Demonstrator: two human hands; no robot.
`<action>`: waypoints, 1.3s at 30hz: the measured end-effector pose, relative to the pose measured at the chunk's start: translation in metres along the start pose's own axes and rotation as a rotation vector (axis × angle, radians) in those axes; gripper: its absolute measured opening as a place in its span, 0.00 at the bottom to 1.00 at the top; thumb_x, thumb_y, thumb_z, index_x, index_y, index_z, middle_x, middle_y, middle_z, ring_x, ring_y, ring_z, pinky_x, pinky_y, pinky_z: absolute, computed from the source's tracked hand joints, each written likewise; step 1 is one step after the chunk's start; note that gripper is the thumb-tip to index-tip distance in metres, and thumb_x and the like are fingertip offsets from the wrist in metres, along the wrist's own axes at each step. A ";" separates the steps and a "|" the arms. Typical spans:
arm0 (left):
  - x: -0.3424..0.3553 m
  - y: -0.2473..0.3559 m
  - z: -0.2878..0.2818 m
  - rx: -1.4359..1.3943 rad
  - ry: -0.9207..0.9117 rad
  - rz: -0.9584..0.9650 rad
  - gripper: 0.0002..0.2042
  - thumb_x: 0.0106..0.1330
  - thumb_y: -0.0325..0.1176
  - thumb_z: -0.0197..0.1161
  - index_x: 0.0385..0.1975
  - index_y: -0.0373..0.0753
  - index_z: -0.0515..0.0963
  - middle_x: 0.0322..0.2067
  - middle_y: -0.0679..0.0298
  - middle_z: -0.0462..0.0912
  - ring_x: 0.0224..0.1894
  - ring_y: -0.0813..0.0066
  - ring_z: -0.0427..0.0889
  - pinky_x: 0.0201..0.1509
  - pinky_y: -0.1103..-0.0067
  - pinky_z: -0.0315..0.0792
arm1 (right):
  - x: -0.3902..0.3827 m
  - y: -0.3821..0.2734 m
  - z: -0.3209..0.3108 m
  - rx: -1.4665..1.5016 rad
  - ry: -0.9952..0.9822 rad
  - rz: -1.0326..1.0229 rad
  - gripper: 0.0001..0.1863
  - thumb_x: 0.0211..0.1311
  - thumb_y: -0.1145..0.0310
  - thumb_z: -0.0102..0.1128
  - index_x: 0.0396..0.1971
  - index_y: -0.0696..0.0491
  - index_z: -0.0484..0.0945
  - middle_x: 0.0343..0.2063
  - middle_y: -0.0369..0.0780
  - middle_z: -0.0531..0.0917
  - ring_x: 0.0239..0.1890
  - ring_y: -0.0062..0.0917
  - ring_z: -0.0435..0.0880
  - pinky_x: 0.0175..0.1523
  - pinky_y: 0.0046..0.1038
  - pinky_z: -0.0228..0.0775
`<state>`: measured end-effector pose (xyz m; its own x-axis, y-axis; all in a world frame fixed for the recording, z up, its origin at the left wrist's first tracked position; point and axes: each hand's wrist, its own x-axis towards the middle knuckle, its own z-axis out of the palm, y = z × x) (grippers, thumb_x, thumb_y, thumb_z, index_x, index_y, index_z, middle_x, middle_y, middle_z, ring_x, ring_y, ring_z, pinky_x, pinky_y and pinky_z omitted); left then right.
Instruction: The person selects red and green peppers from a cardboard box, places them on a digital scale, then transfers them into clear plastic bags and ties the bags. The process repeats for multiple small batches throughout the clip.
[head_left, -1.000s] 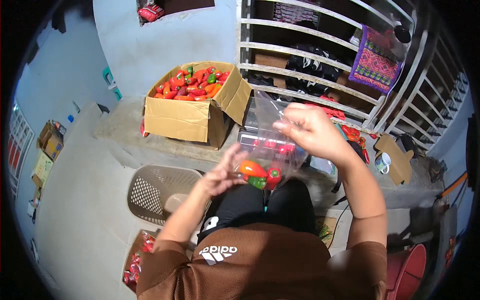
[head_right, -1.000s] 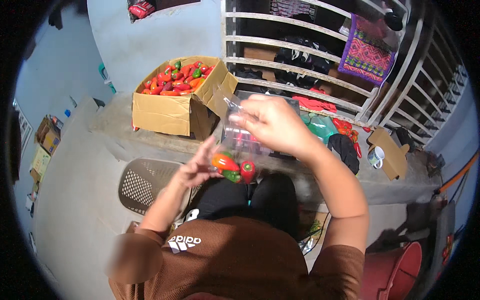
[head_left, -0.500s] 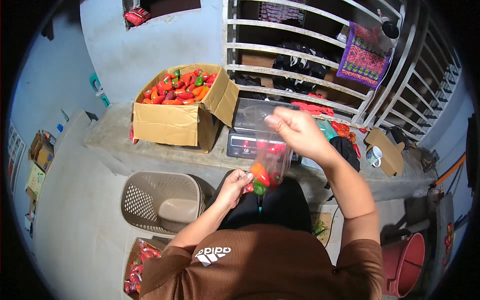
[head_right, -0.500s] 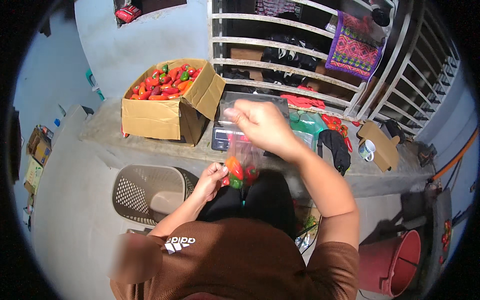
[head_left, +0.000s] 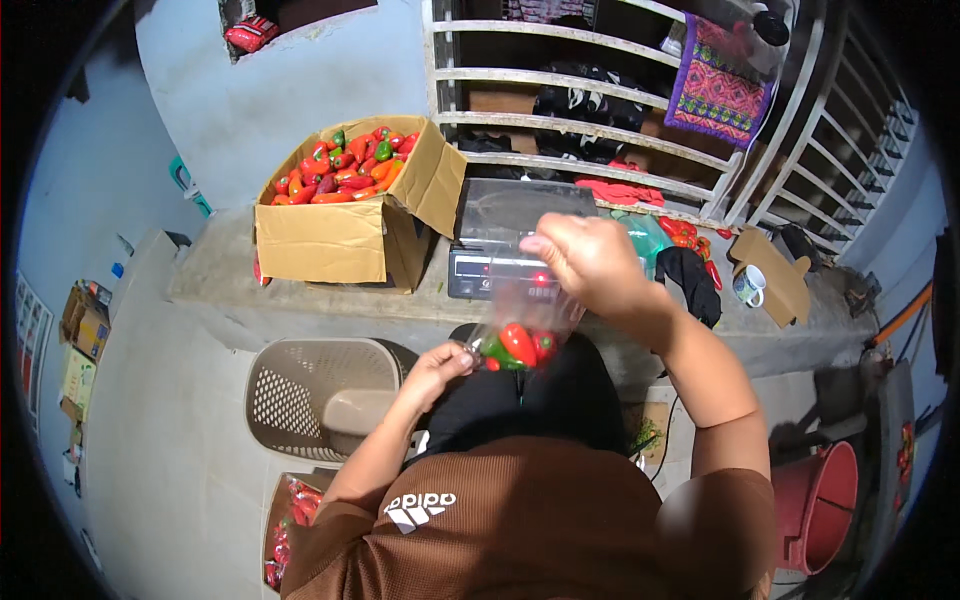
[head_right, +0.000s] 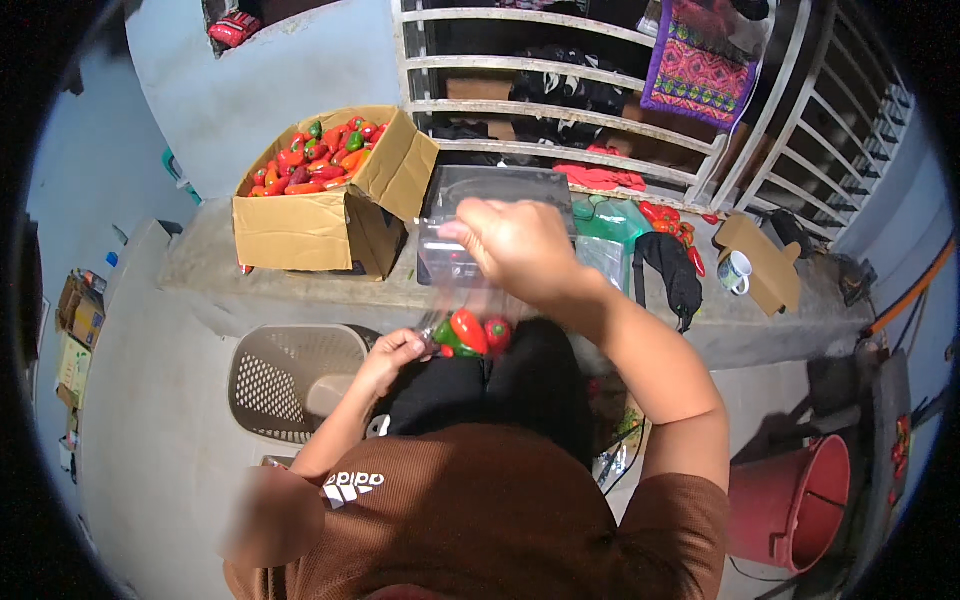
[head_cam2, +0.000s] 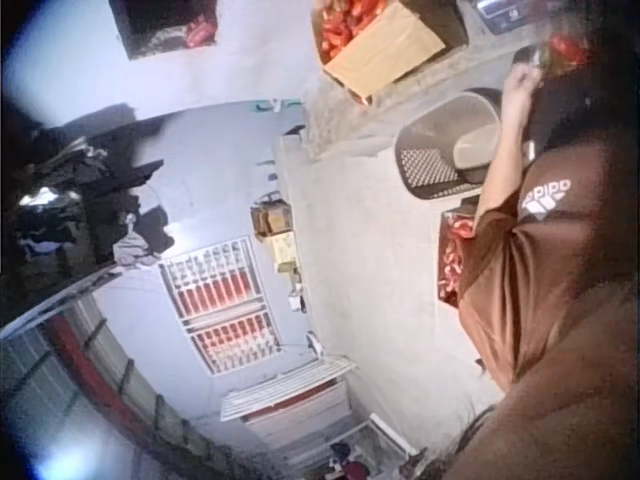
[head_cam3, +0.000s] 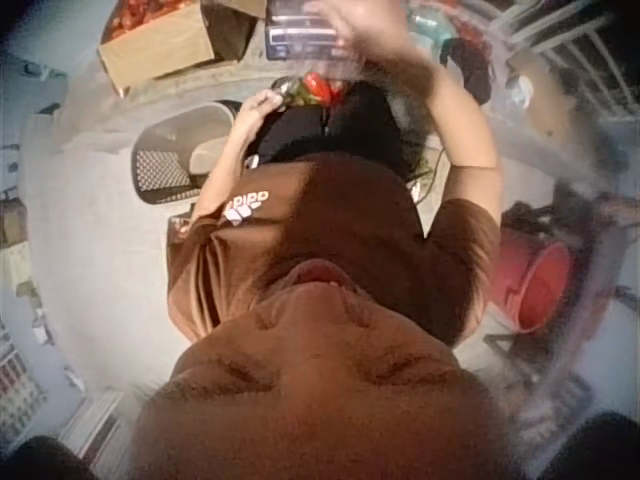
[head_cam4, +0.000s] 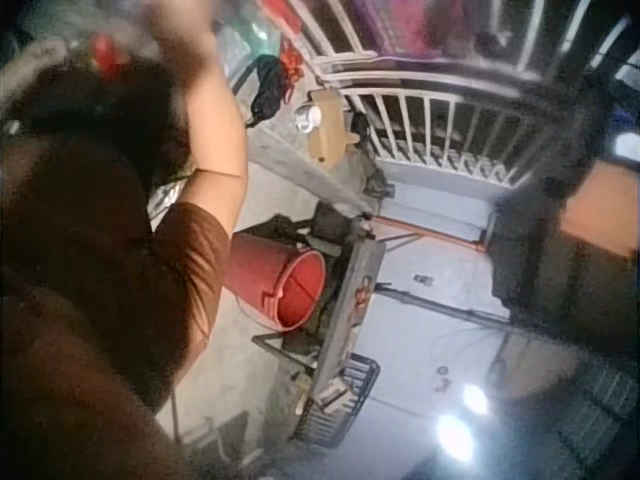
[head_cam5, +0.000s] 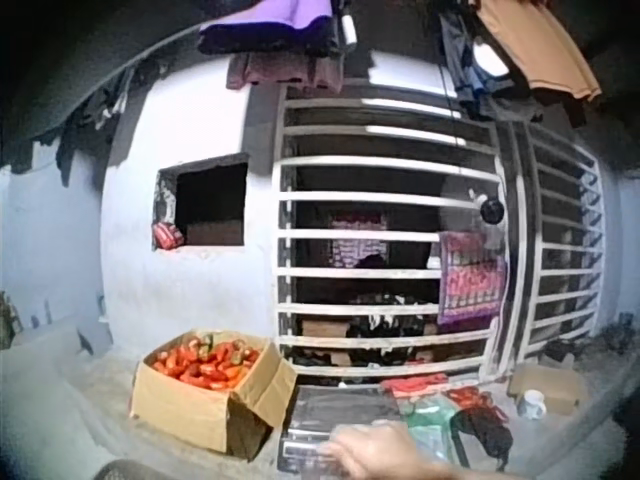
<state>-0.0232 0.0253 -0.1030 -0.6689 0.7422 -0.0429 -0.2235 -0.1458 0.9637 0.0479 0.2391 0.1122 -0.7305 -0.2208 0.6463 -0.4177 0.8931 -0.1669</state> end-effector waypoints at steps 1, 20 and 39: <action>0.002 0.002 -0.001 -0.106 -0.003 -0.010 0.06 0.59 0.29 0.58 0.22 0.35 0.73 0.31 0.67 0.72 0.34 0.79 0.70 0.43 0.83 0.63 | 0.003 -0.001 -0.003 0.013 0.027 0.004 0.14 0.57 0.61 0.52 0.19 0.55 0.68 0.15 0.45 0.71 0.20 0.42 0.72 0.24 0.38 0.62; 0.012 0.004 0.019 0.338 -0.333 0.036 0.36 0.49 0.31 0.66 0.57 0.40 0.54 0.51 0.58 0.63 0.53 0.67 0.65 0.54 0.74 0.63 | -0.029 -0.020 0.026 0.050 -0.090 -0.138 0.10 0.51 0.64 0.57 0.18 0.51 0.70 0.14 0.38 0.71 0.18 0.32 0.74 0.23 0.30 0.64; 0.011 -0.013 0.048 0.474 0.190 0.279 0.05 0.54 0.32 0.63 0.24 0.38 0.81 0.32 0.63 0.79 0.36 0.72 0.75 0.41 0.79 0.68 | -0.032 -0.030 0.030 0.109 -0.252 -0.021 0.15 0.54 0.58 0.53 0.18 0.53 0.71 0.13 0.43 0.74 0.17 0.38 0.76 0.20 0.35 0.65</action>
<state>0.0069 0.0668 -0.1032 -0.7821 0.5809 0.2254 0.2919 0.0218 0.9562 0.0679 0.2080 0.0743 -0.8268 -0.3415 0.4468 -0.4797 0.8430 -0.2433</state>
